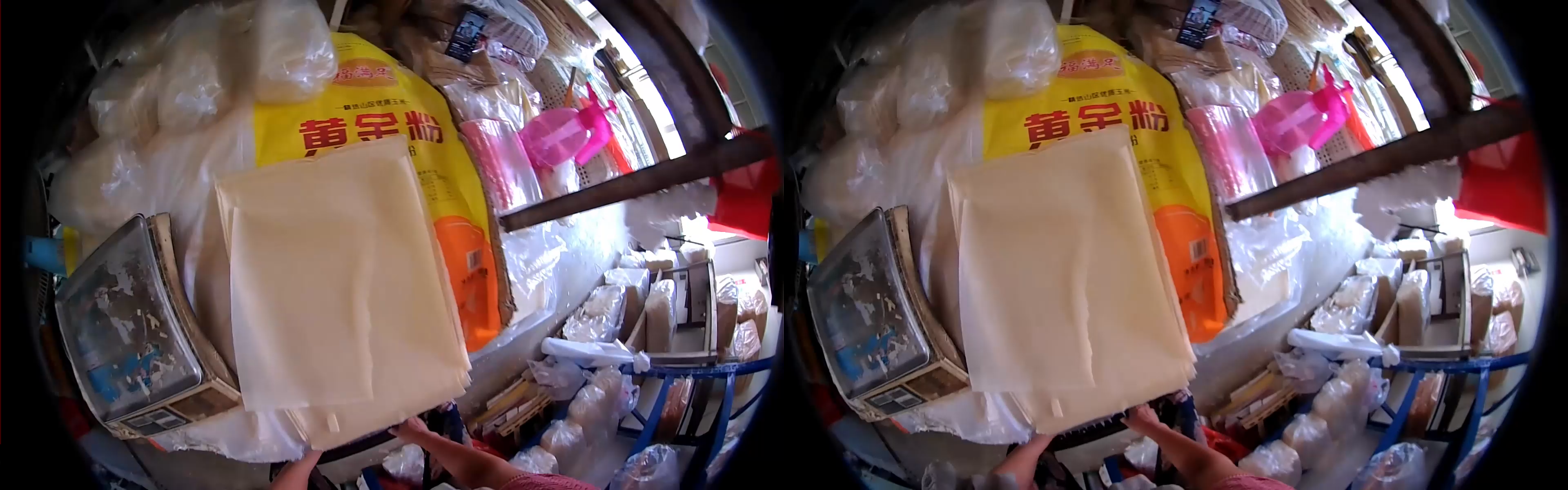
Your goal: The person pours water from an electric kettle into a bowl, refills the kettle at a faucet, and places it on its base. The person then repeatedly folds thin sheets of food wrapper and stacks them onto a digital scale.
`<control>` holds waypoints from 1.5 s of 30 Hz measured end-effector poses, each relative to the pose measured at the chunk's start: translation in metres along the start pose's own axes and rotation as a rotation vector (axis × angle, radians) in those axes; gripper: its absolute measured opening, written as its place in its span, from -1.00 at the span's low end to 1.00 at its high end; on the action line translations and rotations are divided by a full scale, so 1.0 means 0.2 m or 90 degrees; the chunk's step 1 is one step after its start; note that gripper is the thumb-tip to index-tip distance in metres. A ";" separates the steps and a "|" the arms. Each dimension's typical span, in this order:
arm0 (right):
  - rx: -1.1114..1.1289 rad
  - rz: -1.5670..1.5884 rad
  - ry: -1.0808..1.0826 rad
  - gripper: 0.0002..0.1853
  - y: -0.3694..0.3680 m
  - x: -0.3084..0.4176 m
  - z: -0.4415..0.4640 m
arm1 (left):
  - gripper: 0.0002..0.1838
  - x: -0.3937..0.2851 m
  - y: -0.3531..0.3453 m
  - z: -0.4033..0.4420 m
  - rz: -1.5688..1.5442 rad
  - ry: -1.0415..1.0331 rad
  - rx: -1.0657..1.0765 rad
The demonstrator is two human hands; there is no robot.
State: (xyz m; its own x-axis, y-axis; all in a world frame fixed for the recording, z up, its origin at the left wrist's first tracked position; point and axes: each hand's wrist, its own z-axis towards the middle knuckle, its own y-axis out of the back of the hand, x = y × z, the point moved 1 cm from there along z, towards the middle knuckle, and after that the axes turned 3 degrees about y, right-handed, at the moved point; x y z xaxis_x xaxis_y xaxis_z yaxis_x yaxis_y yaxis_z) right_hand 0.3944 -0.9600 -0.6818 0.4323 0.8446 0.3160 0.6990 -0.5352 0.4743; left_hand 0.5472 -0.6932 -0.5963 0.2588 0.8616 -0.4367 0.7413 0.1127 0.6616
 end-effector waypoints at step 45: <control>-0.043 0.146 0.493 -0.56 0.30 -0.06 0.69 | -0.57 -0.38 -0.15 0.08 0.037 0.026 -0.067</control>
State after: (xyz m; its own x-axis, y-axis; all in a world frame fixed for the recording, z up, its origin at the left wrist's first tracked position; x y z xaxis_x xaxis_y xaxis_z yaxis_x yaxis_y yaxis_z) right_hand 0.5099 -0.9993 -0.7713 0.0264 0.4770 0.8785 0.5941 -0.7143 0.3700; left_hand 0.5160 -0.7700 -0.5927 0.2726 0.8876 -0.3714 0.6560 0.1109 0.7465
